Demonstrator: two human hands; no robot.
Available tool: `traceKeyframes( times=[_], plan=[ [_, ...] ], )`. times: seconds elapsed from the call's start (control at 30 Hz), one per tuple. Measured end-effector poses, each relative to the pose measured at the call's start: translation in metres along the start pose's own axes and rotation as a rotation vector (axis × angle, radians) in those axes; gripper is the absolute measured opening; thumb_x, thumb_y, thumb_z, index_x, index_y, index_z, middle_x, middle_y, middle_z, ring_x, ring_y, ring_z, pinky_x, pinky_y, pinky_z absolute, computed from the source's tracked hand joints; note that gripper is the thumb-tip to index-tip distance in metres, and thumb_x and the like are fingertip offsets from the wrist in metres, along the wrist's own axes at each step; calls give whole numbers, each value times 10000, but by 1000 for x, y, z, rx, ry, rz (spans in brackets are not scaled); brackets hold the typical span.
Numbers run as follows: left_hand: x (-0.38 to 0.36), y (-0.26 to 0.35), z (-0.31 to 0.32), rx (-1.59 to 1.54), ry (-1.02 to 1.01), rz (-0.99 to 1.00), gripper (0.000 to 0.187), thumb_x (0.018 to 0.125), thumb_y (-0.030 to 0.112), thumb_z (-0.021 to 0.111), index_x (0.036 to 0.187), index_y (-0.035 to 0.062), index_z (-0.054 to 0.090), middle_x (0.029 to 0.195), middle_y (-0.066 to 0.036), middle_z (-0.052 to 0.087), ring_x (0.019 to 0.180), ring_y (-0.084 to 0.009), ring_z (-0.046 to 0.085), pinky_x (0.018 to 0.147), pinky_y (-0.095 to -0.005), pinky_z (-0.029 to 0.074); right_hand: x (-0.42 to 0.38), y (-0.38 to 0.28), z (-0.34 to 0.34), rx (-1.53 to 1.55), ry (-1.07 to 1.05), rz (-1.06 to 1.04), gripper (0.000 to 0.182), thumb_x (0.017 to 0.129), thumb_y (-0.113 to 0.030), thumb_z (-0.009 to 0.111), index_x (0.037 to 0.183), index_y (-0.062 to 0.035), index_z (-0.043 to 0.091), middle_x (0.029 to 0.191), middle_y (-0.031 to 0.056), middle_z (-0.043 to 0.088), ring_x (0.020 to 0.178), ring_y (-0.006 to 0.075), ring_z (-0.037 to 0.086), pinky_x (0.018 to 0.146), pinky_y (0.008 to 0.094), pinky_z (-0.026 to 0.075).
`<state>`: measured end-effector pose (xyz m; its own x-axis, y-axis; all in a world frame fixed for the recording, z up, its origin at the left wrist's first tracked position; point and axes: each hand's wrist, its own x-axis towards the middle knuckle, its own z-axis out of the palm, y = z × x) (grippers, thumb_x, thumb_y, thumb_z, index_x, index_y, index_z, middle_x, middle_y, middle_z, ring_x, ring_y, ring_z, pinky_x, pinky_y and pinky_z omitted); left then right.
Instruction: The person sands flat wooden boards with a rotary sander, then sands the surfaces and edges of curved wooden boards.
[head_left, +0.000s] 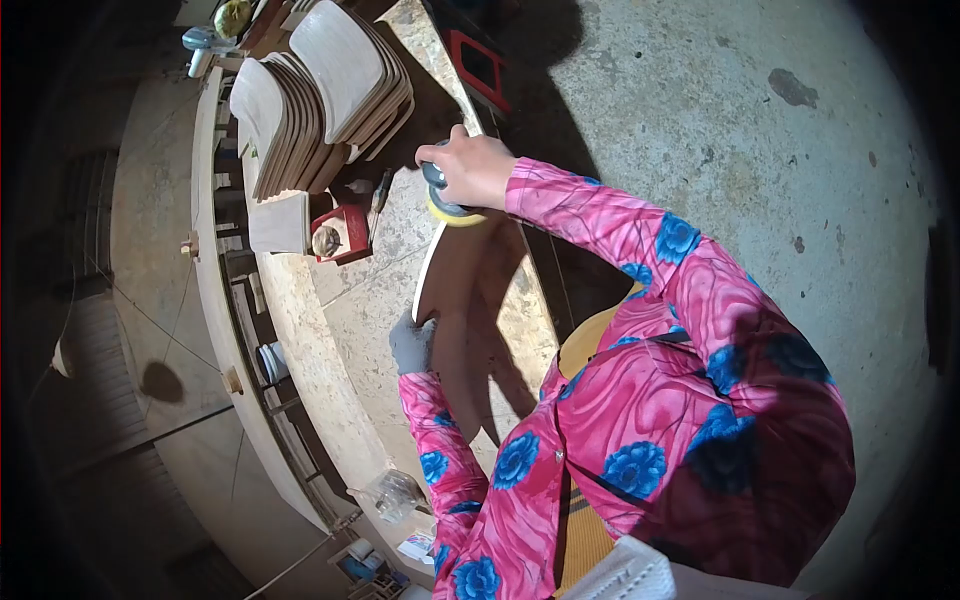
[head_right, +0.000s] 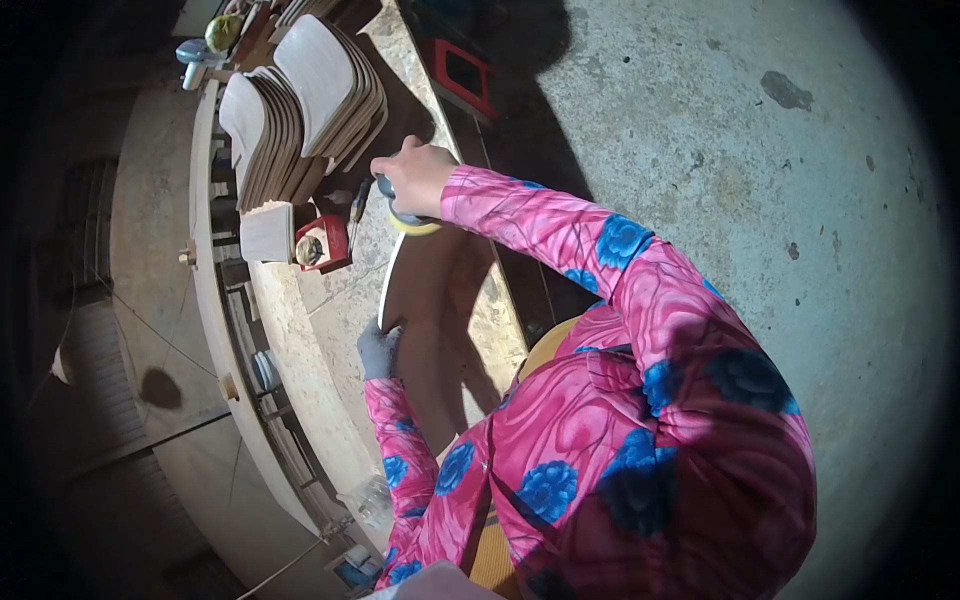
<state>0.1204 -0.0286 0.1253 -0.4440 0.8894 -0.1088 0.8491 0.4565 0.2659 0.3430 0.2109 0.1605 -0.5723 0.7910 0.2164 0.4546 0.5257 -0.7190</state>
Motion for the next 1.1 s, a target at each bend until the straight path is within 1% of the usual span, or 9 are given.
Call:
traceKeyframes(
  times=[0.1, 0.2, 0.33, 0.37, 0.5, 0.57, 0.77, 0.93, 1.1],
  plan=[
    [1, 1, 0, -35, -6, -14, 340, 753, 265, 724, 1024, 67, 669, 855, -176, 684, 790, -300, 682, 682, -371, 519, -5, -21, -1, -17, -87, -69, 456, 731, -203, 629, 1182, -232, 571, 1009, 244, 509, 702, 357, 632, 670, 421, 538],
    [-1, 1, -1, -79, -3, -2, 339, 751, 268, 727, 1017, 65, 669, 851, -177, 683, 789, -299, 683, 678, -368, 519, -22, -52, 27, -47, -39, -348, 397, 716, -108, 602, 1104, -194, 603, 1040, 273, 489, 646, 308, 646, 581, 384, 543],
    [0, -12, 4, -78, -26, -9, 303, 763, 220, 727, 1006, 48, 673, 847, -155, 694, 776, -235, 682, 679, -336, 514, -25, -68, 32, -155, -163, -395, 420, 706, -57, 595, 1112, -165, 595, 1018, 284, 494, 659, 310, 650, 582, 384, 546],
    [0, -13, 5, -59, -28, -29, 281, 770, 187, 728, 996, 29, 675, 847, -137, 702, 766, -186, 677, 684, -313, 509, -21, -62, 28, -158, -146, -358, 428, 708, -61, 593, 1121, -171, 591, 1013, 280, 497, 669, 314, 651, 584, 382, 546],
    [-2, -3, -4, -201, -51, -51, 294, 777, 204, 725, 1000, 20, 673, 842, -126, 705, 766, -180, 673, 687, -312, 507, -2, -10, -6, 71, -110, -132, 473, 709, -173, 636, 1176, -213, 568, 995, 241, 515, 734, 373, 639, 713, 418, 539],
    [4, 2, -3, -139, -40, -35, 329, 766, 265, 709, 1002, 40, 667, 837, -168, 688, 759, -276, 685, 675, -358, 518, 0, 42, -12, 181, -63, -30, 475, 704, -238, 645, 1173, -235, 570, 979, 227, 517, 766, 403, 630, 772, 438, 527],
    [64, 71, 3, 77, -128, 66, 283, 791, 269, 674, 990, 69, 669, 810, -173, 667, 753, -316, 663, 663, -369, 503, -28, 129, -35, -38, -95, 293, 530, 685, -259, 657, 1202, -260, 536, 975, 205, 523, 843, 402, 610, 797, 433, 514],
    [102, 125, 20, -46, -105, 274, 265, 769, 250, 675, 987, 100, 668, 796, -162, 656, 756, -334, 650, 652, -393, 497, -29, 131, -64, 220, -6, 185, 506, 700, -312, 660, 1181, -224, 530, 965, 131, 528, 916, 302, 583, 845, 377, 478],
    [118, 152, 28, -12, -114, 306, 241, 759, 223, 669, 972, 111, 668, 797, -161, 655, 742, -334, 650, 649, -400, 499, -11, 119, -68, 427, -178, 88, 532, 706, -362, 648, 1206, -256, 496, 974, 138, 528, 931, 312, 582, 846, 377, 466]
  ],
)
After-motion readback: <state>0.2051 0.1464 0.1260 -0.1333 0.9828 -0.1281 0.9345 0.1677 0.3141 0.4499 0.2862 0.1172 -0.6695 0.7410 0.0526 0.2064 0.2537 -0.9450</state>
